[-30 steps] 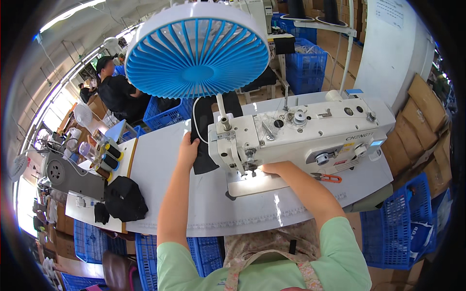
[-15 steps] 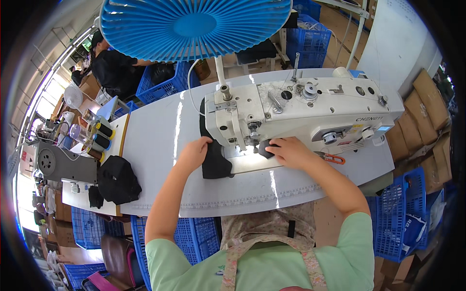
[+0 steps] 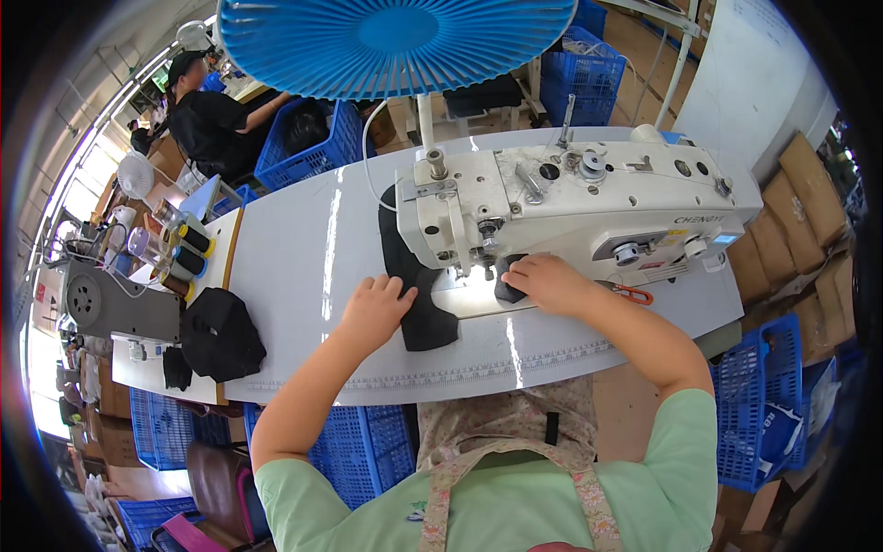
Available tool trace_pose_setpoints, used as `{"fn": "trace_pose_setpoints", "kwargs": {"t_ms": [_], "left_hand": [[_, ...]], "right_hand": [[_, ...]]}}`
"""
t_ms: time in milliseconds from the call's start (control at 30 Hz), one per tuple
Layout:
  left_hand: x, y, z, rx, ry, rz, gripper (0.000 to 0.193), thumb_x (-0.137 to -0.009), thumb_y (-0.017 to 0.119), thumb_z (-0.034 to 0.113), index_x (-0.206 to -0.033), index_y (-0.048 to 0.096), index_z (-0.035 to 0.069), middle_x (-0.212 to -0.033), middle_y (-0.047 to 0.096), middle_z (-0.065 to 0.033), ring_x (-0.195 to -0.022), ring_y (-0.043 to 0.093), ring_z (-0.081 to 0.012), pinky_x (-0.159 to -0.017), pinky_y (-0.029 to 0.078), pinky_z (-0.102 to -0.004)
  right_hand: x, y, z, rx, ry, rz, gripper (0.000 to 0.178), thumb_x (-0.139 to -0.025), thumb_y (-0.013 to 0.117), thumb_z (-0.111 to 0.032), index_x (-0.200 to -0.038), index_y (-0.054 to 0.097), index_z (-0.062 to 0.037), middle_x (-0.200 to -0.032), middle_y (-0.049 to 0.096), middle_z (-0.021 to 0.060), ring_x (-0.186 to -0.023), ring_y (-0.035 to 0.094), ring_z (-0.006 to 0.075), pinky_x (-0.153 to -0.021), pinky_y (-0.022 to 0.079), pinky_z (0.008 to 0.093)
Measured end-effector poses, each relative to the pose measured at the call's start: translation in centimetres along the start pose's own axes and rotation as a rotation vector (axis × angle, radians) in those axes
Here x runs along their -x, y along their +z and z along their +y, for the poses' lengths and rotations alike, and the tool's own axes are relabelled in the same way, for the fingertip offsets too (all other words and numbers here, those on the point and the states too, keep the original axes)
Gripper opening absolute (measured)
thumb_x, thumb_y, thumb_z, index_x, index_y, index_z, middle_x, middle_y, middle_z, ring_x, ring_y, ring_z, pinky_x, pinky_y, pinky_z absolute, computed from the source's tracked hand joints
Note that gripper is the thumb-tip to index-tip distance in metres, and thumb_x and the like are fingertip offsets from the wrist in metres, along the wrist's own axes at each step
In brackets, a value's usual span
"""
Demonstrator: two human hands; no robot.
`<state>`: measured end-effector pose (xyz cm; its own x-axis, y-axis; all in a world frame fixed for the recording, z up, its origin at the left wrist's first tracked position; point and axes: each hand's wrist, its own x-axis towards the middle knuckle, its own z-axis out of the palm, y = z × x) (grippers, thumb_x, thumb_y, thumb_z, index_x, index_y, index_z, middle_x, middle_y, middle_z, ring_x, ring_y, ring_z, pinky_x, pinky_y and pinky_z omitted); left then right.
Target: The person carries shoe fabric pieces to a workstation, places them on the table, and stitches them using a sewing machine. They then carry a piece to another machine table, pick up another piece, return to the workstation, and stitch pieces using the sewing machine.
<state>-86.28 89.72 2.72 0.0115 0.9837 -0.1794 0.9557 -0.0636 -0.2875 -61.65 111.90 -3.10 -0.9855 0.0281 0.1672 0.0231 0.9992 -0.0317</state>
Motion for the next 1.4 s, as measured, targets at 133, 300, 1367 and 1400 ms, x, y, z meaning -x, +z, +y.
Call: {"fn": "trace_pose_setpoints", "kwargs": {"t_ms": [133,300,1367,1400], "left_hand": [[-0.6,2.3,-0.7,0.061,0.41,0.459,0.045,-0.08,0.057,0.012,-0.125,0.06,0.014,-0.112,0.059,-0.0061,-0.109,0.057,-0.023,-0.09,0.047,-0.0365],[-1.7,3.6,0.1,0.134,0.514,0.475,0.04,-0.081,0.053,0.011,-0.12,0.06,0.004,-0.115,0.06,-0.0056,-0.11,0.057,-0.0206,-0.092,0.046,-0.0334],[-3.0,4.9,4.8,0.111,0.185,0.397,0.034,-0.078,0.057,0.013,-0.111,0.063,0.003,-0.125,0.06,-0.0083,-0.102,0.059,-0.0211,-0.083,0.049,-0.0344],[-3.1,4.9,4.8,0.11,0.191,0.403,0.035,-0.079,0.057,0.013,-0.111,0.063,0.003,-0.126,0.06,-0.008,-0.103,0.059,-0.0209,-0.083,0.049,-0.0343]], "right_hand": [[0.1,0.7,0.8,-0.064,-0.05,0.008,0.039,-0.07,0.068,-0.01,-0.108,0.064,-0.0128,-0.104,0.063,0.0017,-0.103,0.059,0.0246,-0.09,0.047,0.0388],[-0.7,-0.1,0.2,-0.333,-0.245,0.244,0.021,-0.074,0.066,-0.012,-0.094,0.071,-0.0177,-0.095,0.063,0.0025,-0.099,0.058,0.0239,-0.087,0.048,0.039],[-2.0,2.1,-5.4,0.168,-0.039,0.208,0.035,-0.078,0.058,-0.016,-0.113,0.062,-0.0097,-0.1,0.059,0.0036,-0.092,0.055,0.0195,-0.075,0.043,0.0317],[-2.0,2.2,-5.5,0.163,-0.014,0.217,0.034,-0.077,0.058,-0.016,-0.11,0.062,-0.0079,-0.099,0.059,0.0037,-0.09,0.055,0.0193,-0.074,0.043,0.0312]]}}
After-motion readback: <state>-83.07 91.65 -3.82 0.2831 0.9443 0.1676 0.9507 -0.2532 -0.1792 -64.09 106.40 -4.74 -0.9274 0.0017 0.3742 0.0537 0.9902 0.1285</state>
